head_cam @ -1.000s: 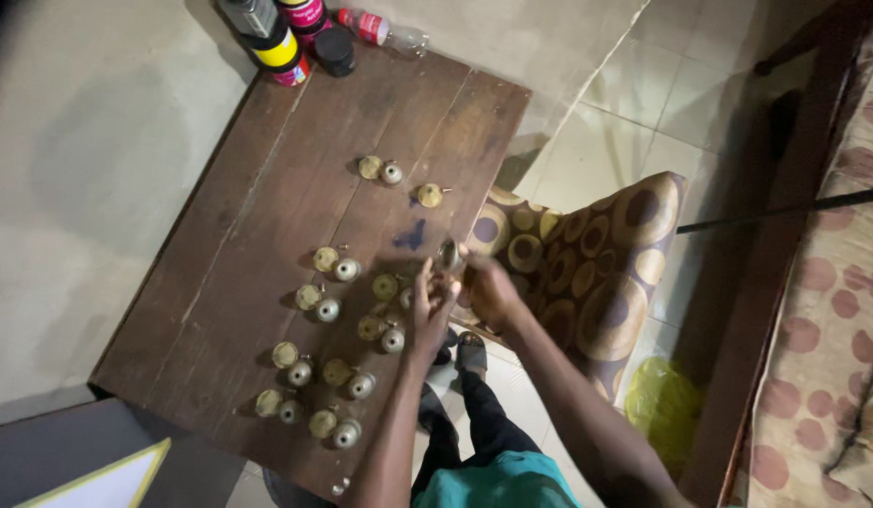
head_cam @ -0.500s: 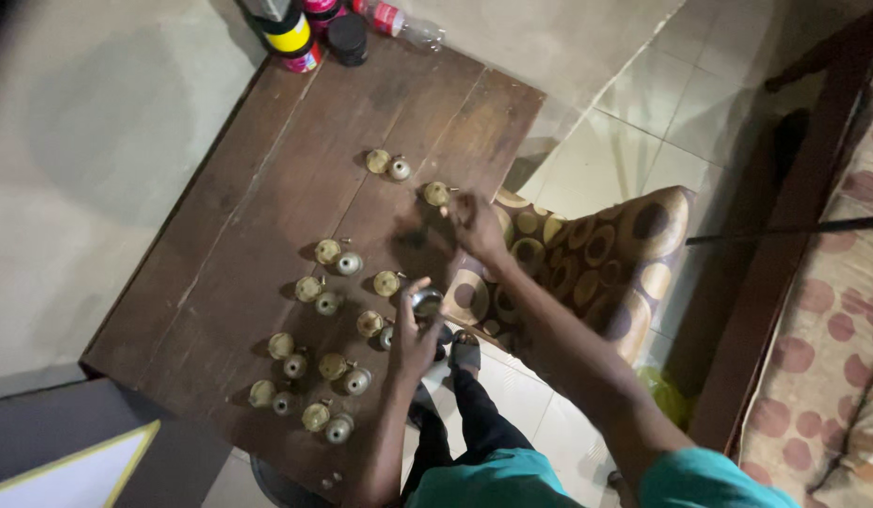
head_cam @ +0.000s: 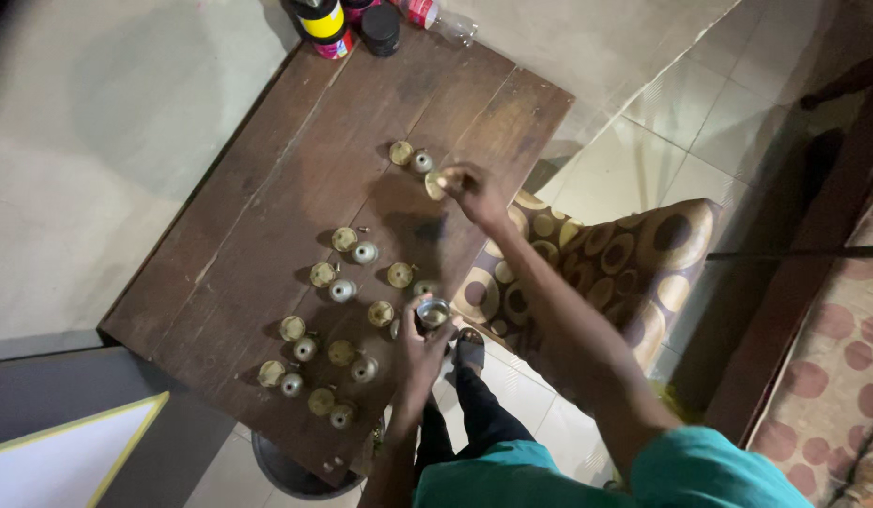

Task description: The person repeatedly picks up small cylindrical wooden parts from a table, inserts a metal pin into each, and uses a screwdriver to tighten the pin. The person then places the assembled parts back on the table and repeats the process with additional parts.

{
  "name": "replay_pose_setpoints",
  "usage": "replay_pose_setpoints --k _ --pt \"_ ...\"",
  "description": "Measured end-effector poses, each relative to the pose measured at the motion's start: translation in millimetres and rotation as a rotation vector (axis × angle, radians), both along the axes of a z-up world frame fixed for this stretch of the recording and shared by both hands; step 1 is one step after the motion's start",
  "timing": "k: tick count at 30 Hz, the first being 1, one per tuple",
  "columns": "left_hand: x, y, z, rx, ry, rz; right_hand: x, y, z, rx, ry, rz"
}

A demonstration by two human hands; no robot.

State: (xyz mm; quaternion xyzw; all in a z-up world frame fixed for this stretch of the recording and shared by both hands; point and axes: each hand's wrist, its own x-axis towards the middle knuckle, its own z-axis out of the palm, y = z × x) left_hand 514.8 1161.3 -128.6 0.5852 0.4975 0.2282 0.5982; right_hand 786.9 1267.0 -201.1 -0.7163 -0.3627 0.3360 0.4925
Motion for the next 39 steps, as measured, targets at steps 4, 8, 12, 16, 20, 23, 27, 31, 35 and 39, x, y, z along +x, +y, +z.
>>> replay_pose_setpoints --k 4,8,12,16,20,23,27,31,35,39 --pt "6.5 11.8 5.5 0.094 -0.128 -0.056 -47.8 -77.9 20.6 0.026 0.805 -0.244" --pt "12.0 17.9 21.6 0.12 0.021 -0.153 -92.4 -147.8 57.4 0.122 1.125 -0.319" --pt "15.4 17.7 45.3 0.209 -0.027 -0.272 -105.5 -187.4 98.5 0.318 1.199 -0.251" --pt "22.0 12.5 78.0 0.144 -0.06 -0.427 -109.1 -210.7 127.1 0.311 1.089 -0.212" --pt "23.5 0.1 102.3 0.271 -0.026 -0.513 -115.4 -225.9 140.2 0.144 0.625 -0.113" --pt "21.0 -5.7 108.5 0.372 -0.099 -0.537 -122.1 -232.1 150.0 0.261 0.488 -0.088" --pt "14.8 -13.6 106.5 0.313 -0.138 -0.523 -127.6 -245.5 174.1 0.262 0.119 -0.02" --pt "7.5 -15.5 104.2 0.366 -0.167 -0.52 -124.6 -252.4 200.8 0.205 -0.331 0.101" --pt "4.0 -16.9 108.5 0.338 -0.225 -0.504 -128.2 -256.0 218.0 0.167 -0.521 0.185" --pt "2.1 -13.5 115.0 0.333 -0.119 -0.482 -138.7 -253.8 218.3 0.124 -0.653 0.184"
